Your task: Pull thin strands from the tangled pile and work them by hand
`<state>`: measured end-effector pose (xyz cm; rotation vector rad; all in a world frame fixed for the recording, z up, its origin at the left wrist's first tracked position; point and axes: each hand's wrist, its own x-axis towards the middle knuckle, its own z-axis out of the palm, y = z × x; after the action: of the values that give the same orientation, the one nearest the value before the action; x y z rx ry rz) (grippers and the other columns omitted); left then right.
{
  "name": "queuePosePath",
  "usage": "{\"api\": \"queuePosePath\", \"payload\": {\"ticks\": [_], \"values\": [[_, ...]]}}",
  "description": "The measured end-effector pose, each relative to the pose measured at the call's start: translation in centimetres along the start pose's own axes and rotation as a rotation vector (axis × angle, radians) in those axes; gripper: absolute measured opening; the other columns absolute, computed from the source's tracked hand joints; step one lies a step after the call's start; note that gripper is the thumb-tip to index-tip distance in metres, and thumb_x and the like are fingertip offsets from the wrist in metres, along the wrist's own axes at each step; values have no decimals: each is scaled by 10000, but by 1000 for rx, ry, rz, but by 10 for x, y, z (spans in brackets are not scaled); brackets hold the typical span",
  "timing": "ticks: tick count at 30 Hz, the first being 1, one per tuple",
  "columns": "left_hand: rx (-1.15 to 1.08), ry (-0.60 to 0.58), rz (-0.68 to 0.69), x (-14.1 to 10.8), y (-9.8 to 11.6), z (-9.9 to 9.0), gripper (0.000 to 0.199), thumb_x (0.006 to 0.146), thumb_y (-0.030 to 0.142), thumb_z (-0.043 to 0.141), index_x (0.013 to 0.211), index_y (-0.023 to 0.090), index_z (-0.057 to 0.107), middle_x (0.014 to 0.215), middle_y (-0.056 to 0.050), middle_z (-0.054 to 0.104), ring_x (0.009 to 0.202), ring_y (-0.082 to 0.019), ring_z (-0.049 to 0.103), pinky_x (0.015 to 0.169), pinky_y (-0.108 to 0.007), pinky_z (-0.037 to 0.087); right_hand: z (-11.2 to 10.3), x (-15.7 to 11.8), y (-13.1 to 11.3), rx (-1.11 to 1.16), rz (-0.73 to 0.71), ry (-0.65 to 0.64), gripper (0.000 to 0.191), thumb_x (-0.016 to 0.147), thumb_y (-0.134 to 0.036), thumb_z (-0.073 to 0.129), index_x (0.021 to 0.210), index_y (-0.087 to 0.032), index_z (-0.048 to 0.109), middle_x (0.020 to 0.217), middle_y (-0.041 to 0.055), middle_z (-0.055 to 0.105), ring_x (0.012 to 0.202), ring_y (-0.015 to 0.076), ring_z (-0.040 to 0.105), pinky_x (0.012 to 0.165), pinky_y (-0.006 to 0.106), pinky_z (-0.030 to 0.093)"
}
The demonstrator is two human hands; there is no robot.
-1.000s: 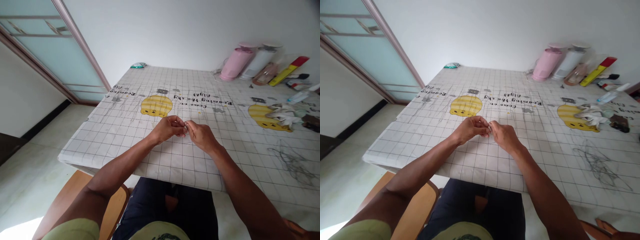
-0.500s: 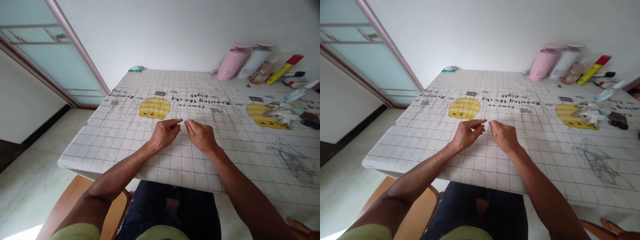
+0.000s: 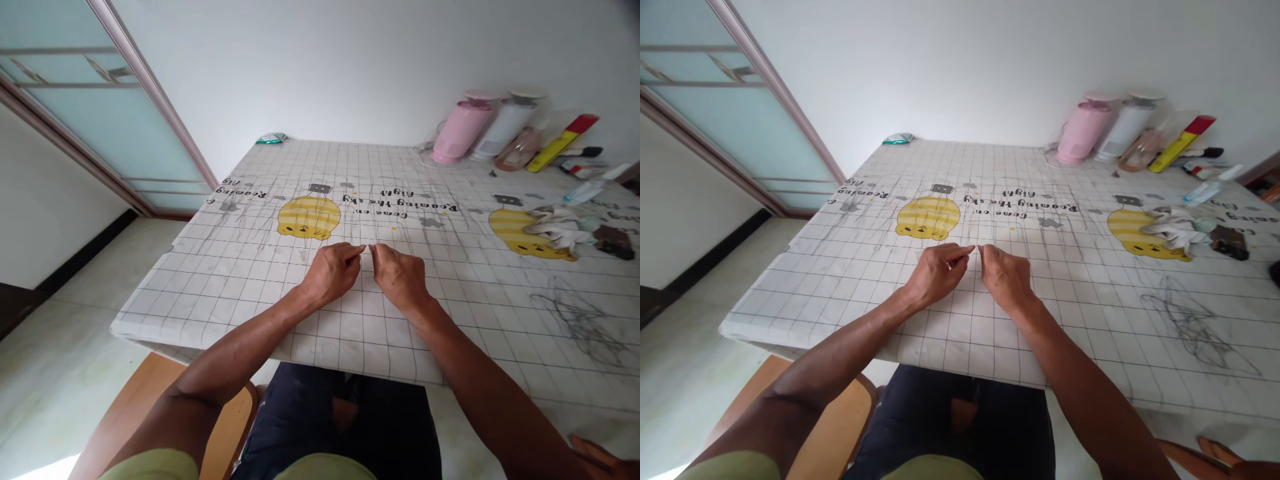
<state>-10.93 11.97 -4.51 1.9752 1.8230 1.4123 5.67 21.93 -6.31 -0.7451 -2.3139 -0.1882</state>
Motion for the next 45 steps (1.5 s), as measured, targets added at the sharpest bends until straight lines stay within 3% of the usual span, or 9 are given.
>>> {"api": "queuePosePath", "payload": {"ticks": [6, 11, 14, 19, 24, 27, 33, 38, 45], "values": [[-34, -41, -5, 1, -6, 3, 302, 1007, 178, 563, 989, 199, 863, 718, -29, 687, 640, -152, 583, 635, -318, 484, 4, 0, 2, 6, 9, -35, 513, 1205, -339, 372, 784, -178, 618, 620, 36, 651, 523, 123, 505, 530, 313, 199], [-200, -84, -112, 6, -4, -5, 322, 1020, 232, 658, 1282, 175, 835, 930, -67, 826, 793, -176, 716, 791, -359, 608, -1, 5, 9, 71, 23, 8, 514, 1210, -371, 379, 801, -182, 626, 599, 15, 612, 512, 119, 474, 535, 303, 207], [-371, -127, -208, 11, -2, -16, 507, 986, 306, 792, 1471, 170, 737, 1083, -86, 848, 910, -187, 765, 922, -393, 654, -5, 7, 13, 79, 69, 45, 514, 1214, -398, 385, 832, -180, 651, 611, 15, 621, 510, 119, 454, 541, 298, 229], [-427, -119, -182, 16, -2, -32, 685, 960, 307, 839, 1596, 176, 621, 1308, -142, 807, 1066, -213, 783, 993, -411, 657, -8, 9, 17, 39, 148, 113, 494, 1194, -389, 411, 811, -186, 646, 573, 6, 582, 488, 118, 381, 541, 306, 229], [-359, 131, -203, 16, -7, -34, 429, 1115, 301, 577, 1513, 171, 671, 1263, -129, 811, 1007, -193, 784, 877, -368, 658, -11, 13, 24, -12, 242, 178, 477, 1168, -365, 425, 753, -199, 593, 552, 4, 537, 492, 122, 349, 549, 325, 203], [-276, 211, -177, 16, -7, -32, 422, 1144, 405, 579, 1475, 170, 695, 1235, -128, 813, 975, -191, 781, 830, -350, 653, -13, 14, 26, -18, 271, 199, 492, 1173, -383, 420, 745, -202, 582, 551, 7, 530, 490, 125, 349, 554, 332, 192], [-46, 17, 136, 9, -10, -16, 455, 1093, 485, 701, 1410, 160, 730, 1194, -137, 828, 949, -210, 775, 836, -381, 649, -11, 13, 22, 0, 222, 181, 486, 1179, -381, 406, 783, -197, 620, 568, 15, 573, 493, 125, 376, 545, 315, 215], [99, -21, 109, 5, -14, -9, 338, 1121, 475, 640, 1122, 189, 821, 943, -109, 823, 810, -215, 753, 770, -372, 599, -8, 11, 17, 0, 197, 172, 508, 1181, -395, 414, 760, -197, 618, 533, 2, 532, 476, 118, 329, 536, 313, 206], [133, -92, 103, 9, -7, -18, 477, 1138, 540, 533, 824, 243, 734, 740, -73, 696, 752, -218, 676, 742, -369, 562, -8, 11, 15, 29, 192, 152, 559, 1186, -417, 388, 697, -202, 551, 494, -13, 453, 462, 111, 282, 531, 319, 190]]}}
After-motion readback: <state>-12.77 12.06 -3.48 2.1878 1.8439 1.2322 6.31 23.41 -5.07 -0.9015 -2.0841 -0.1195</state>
